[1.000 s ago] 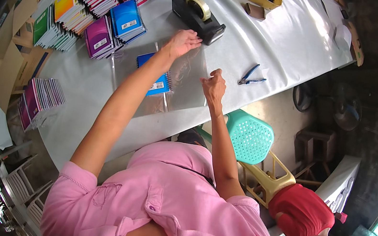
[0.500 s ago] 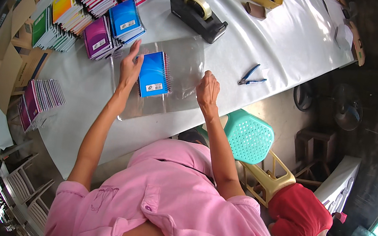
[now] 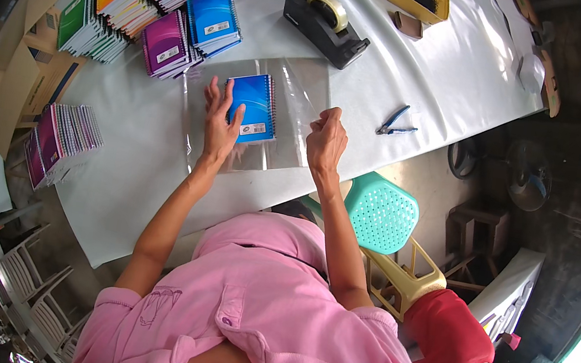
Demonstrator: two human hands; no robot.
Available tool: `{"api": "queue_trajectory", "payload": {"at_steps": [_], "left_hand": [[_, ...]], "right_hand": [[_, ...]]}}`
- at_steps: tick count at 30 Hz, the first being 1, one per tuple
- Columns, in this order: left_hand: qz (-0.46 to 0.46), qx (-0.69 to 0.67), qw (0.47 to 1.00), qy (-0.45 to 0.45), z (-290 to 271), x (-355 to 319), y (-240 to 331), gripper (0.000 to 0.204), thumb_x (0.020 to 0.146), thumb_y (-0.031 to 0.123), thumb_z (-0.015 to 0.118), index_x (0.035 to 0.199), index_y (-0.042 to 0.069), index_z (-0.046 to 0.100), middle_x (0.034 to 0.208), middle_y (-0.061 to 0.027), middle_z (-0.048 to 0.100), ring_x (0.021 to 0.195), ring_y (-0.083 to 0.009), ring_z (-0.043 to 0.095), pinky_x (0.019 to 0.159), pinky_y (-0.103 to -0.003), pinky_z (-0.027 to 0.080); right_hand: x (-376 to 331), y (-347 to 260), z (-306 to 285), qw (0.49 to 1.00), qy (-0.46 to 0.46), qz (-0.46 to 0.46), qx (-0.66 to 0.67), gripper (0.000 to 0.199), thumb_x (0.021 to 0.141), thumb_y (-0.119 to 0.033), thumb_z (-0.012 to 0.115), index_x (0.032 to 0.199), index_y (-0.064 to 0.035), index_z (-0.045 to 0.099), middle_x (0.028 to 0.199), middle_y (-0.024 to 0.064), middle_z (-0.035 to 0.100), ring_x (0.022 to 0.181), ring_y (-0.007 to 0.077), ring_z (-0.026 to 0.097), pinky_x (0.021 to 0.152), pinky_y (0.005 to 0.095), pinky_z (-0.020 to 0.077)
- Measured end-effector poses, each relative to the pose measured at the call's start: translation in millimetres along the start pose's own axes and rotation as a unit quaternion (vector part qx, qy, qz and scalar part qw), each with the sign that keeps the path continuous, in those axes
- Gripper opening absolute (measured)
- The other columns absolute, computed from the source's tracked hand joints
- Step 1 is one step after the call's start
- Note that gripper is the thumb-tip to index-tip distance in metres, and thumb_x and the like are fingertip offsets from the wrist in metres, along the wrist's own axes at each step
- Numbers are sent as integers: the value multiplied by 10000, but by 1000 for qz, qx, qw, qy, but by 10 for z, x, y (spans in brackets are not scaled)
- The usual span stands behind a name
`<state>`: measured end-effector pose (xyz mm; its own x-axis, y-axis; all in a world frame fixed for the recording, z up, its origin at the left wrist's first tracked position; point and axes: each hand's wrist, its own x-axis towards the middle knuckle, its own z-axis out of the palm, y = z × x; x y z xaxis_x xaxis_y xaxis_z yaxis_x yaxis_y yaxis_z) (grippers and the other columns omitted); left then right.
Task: The person wraps spiral-bound notebooks in clear plastic sleeves using a tape dispenser. They place a notebook into a sleeve, fold the plastic edges, and seal the package with tape. The wrapped notebooks are stacked on the table.
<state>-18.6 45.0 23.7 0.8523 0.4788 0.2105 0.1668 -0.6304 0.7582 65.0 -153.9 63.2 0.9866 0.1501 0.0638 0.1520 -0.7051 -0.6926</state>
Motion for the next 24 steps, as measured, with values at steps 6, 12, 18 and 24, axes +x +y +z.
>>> {"api": "queue_trajectory", "payload": {"at_steps": [6, 12, 18, 24], "left_hand": [[-8, 65, 997, -49, -26, -7, 147, 415, 958, 383, 534, 1295, 149, 597, 1539, -179, 220, 1395, -519, 121, 1089, -634, 214], [-123, -130, 983, -50, 44, -7, 77, 389, 917, 457, 579, 1170, 183, 692, 1567, -114, 191, 1384, -524, 137, 1116, -573, 235], [-73, -84, 993, -38, 58, -1, -1, 277, 930, 338, 599, 1098, 158, 726, 1564, -72, 232, 1376, -438, 271, 1082, -448, 362], [-94, -152, 982, 54, 94, -44, 46, 207, 914, 206, 621, 1044, 92, 737, 1511, -149, 335, 1203, -289, 559, 932, -345, 498]], "right_hand": [[-107, -608, 181, 988, -112, 24, 105, 442, 681, -91, 818, 935, -6, 465, 725, 158, 650, 681, 306, 656, 617, 379, 496], [-127, -688, 424, 981, -142, -14, 133, 507, 620, -97, 858, 885, -34, 430, 685, 123, 602, 627, 276, 618, 575, 376, 483], [-52, -573, 404, 963, -201, -44, 176, 500, 635, -154, 887, 891, -23, 478, 722, 89, 615, 645, 170, 615, 577, 314, 490], [244, 116, 83, 977, -87, 38, 193, 367, 661, -50, 818, 857, -7, 511, 678, 105, 571, 627, 229, 580, 582, 336, 468]]}}
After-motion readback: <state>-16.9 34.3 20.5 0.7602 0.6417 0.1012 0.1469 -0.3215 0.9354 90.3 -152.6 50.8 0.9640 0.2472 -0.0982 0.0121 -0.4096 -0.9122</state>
